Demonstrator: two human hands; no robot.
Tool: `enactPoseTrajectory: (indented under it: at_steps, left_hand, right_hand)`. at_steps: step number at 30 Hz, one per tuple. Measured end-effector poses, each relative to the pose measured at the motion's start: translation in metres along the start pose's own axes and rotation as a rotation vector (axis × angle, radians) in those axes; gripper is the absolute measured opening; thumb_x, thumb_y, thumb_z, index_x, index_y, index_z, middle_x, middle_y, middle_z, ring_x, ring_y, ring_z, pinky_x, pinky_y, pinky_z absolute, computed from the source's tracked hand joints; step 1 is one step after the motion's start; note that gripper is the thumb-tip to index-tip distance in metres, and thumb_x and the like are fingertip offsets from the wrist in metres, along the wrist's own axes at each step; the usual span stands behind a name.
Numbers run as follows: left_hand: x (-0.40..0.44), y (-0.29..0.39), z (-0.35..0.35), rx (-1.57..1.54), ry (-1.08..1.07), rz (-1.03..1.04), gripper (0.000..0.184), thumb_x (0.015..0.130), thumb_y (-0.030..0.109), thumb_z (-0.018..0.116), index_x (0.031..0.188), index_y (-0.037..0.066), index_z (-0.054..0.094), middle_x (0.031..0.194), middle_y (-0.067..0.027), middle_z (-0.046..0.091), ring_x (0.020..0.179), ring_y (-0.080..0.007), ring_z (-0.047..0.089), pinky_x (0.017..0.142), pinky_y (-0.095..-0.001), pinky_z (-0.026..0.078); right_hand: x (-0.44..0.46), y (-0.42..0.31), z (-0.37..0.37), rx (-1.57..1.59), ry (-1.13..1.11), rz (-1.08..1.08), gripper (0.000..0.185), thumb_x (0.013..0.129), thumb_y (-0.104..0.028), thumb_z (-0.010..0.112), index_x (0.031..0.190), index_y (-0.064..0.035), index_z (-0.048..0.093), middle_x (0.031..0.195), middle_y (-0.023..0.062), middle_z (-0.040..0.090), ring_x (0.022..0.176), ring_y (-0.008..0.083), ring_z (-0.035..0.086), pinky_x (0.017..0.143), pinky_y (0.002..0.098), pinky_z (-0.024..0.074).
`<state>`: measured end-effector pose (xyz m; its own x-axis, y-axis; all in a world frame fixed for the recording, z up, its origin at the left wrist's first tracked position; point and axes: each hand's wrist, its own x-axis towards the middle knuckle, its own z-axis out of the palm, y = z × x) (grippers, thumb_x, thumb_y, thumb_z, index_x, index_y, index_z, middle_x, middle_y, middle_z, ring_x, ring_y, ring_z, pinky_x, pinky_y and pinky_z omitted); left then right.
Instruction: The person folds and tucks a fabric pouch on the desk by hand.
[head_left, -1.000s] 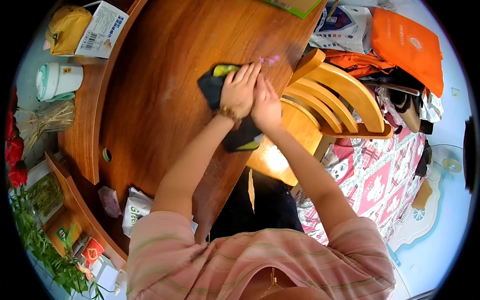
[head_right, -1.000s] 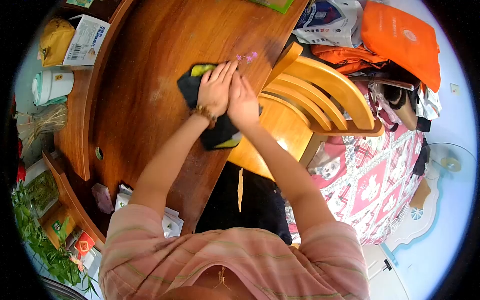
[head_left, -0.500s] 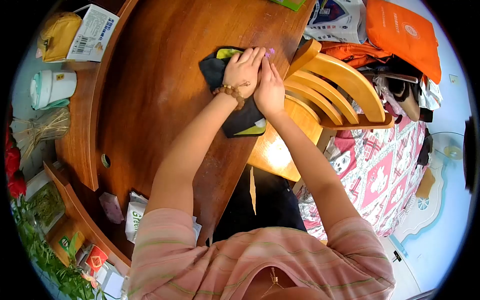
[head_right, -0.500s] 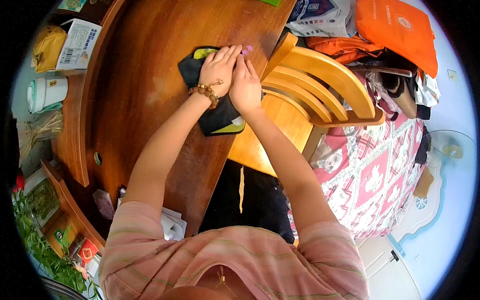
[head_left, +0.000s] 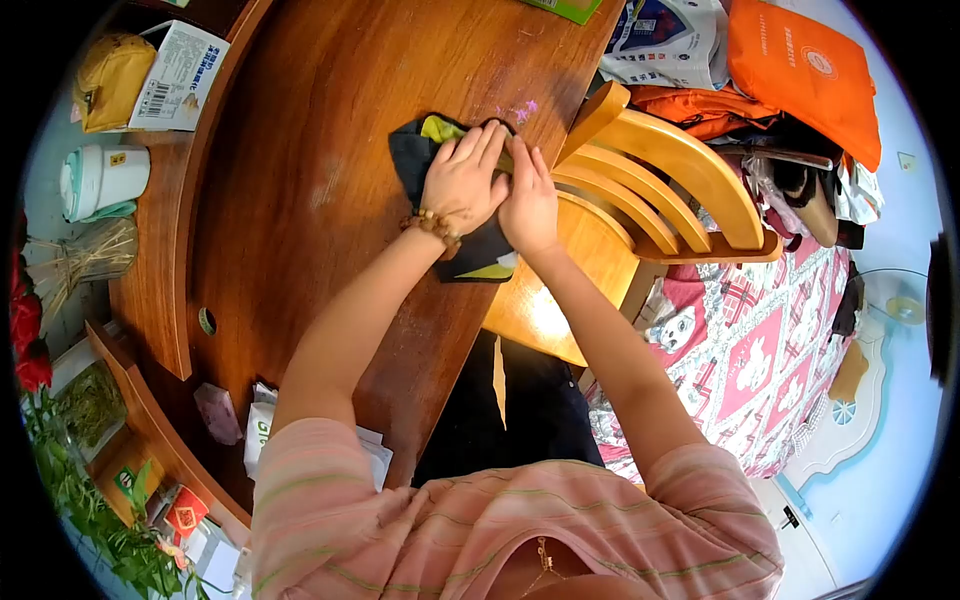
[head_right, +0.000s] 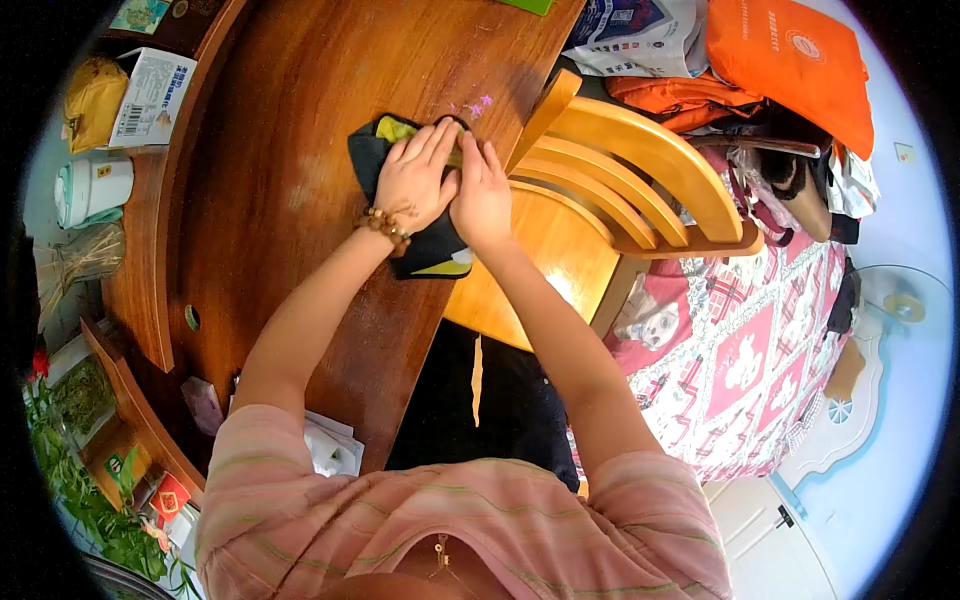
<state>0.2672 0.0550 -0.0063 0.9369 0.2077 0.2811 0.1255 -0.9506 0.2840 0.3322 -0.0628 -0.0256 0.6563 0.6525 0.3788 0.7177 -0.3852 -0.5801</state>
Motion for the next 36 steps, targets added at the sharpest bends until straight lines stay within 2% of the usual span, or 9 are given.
enactPoseTrajectory:
  at_steps: [1, 4, 5, 9, 15, 23, 26, 32, 36]
  left_hand:
    - [0.003, -0.001, 0.002, 0.002, -0.003, 0.001, 0.059, 0.089, 0.027, 0.056, 0.141, 0.000, 0.047, 0.144, -0.0130, 0.051, 0.131, -0.0272, 0.046, 0.106, -0.0394, 0.037]
    - [0.031, -0.011, 0.012, 0.085, 0.038, 0.056, 0.057, 0.090, 0.029, 0.055, 0.139, 0.000, 0.049, 0.141, -0.0118, 0.054, 0.130, -0.0246, 0.047, 0.105, -0.0376, 0.037]
    - [0.036, -0.011, 0.016, 0.053, 0.021, 0.027, 0.054, 0.091, 0.021, 0.054, 0.140, -0.001, 0.048, 0.140, -0.0122, 0.055, 0.130, -0.0266, 0.047, 0.106, -0.0384, 0.037]
    - [0.013, 0.001, 0.007, 0.036, -0.042, -0.042, 0.058, 0.090, 0.026, 0.056, 0.141, 0.000, 0.047, 0.143, -0.0122, 0.052, 0.132, -0.0267, 0.046, 0.107, -0.0392, 0.035]
    - [0.035, -0.009, 0.013, 0.048, -0.046, -0.017, 0.062, 0.088, 0.024, 0.057, 0.143, 0.000, 0.044, 0.144, -0.0120, 0.051, 0.131, -0.0270, 0.046, 0.106, -0.0379, 0.036]
    - [0.006, 0.001, 0.007, 0.114, 0.019, 0.005, 0.057, 0.088, 0.030, 0.057, 0.136, -0.001, 0.051, 0.139, -0.0124, 0.055, 0.127, -0.0236, 0.049, 0.102, -0.0360, 0.039]
    - [0.037, -0.010, 0.017, 0.092, 0.018, -0.003, 0.059, 0.089, 0.024, 0.055, 0.141, -0.001, 0.046, 0.139, -0.0132, 0.055, 0.129, -0.0258, 0.047, 0.103, -0.0352, 0.038]
    - [-0.002, 0.007, 0.014, 0.067, -0.024, -0.077, 0.063, 0.088, 0.027, 0.057, 0.143, -0.001, 0.044, 0.146, -0.0121, 0.049, 0.131, -0.0254, 0.045, 0.107, -0.0375, 0.036]
    - [0.026, -0.004, 0.010, 0.075, -0.030, -0.039, 0.061, 0.090, 0.026, 0.056, 0.143, 0.000, 0.044, 0.145, -0.0111, 0.050, 0.131, -0.0251, 0.045, 0.106, -0.0374, 0.037]
  right_hand:
    - [-0.004, -0.002, 0.001, -0.004, -0.004, -0.005, 0.047, 0.089, -0.004, 0.053, 0.133, 0.0095, 0.043, 0.123, 0.0254, 0.062, 0.114, 0.0345, 0.061, 0.112, 0.0439, 0.0378]
    - [0.014, 0.001, 0.008, -0.022, 0.017, 0.010, 0.047, 0.089, -0.003, 0.053, 0.133, 0.0099, 0.043, 0.120, 0.0256, 0.063, 0.112, 0.0354, 0.061, 0.111, 0.0445, 0.0381]
    - [0.022, 0.004, 0.006, -0.048, 0.014, 0.008, 0.047, 0.089, -0.003, 0.053, 0.133, 0.0099, 0.042, 0.119, 0.0254, 0.063, 0.112, 0.0355, 0.061, 0.111, 0.0447, 0.0383]
    - [0.005, 0.005, 0.001, 0.008, 0.021, -0.042, 0.047, 0.090, -0.004, 0.053, 0.133, 0.0109, 0.042, 0.116, 0.0256, 0.064, 0.113, 0.0363, 0.060, 0.112, 0.0444, 0.0375]
    - [0.019, 0.010, 0.004, -0.050, 0.016, -0.074, 0.046, 0.091, -0.005, 0.052, 0.133, 0.0099, 0.043, 0.117, 0.0253, 0.064, 0.110, 0.0345, 0.063, 0.110, 0.0424, 0.0398]
    - [-0.001, 0.009, 0.005, -0.006, -0.021, -0.046, 0.048, 0.091, -0.006, 0.053, 0.135, 0.0092, 0.042, 0.124, 0.0255, 0.062, 0.112, 0.0360, 0.062, 0.109, 0.0423, 0.0409]
    - [0.022, 0.012, 0.005, -0.036, -0.017, -0.057, 0.048, 0.091, -0.005, 0.053, 0.136, 0.0077, 0.042, 0.123, 0.0240, 0.063, 0.113, 0.0357, 0.062, 0.109, 0.0420, 0.0413]
    - [-0.004, 0.009, 0.000, -0.027, -0.026, -0.002, 0.048, 0.090, -0.008, 0.054, 0.135, 0.0051, 0.045, 0.118, 0.0214, 0.066, 0.111, 0.0370, 0.062, 0.107, 0.0427, 0.0425]
    - [0.018, 0.012, 0.004, -0.042, 0.025, -0.040, 0.043, 0.090, -0.009, 0.056, 0.131, 0.0024, 0.049, 0.113, 0.0204, 0.068, 0.108, 0.0356, 0.063, 0.107, 0.0435, 0.0422]
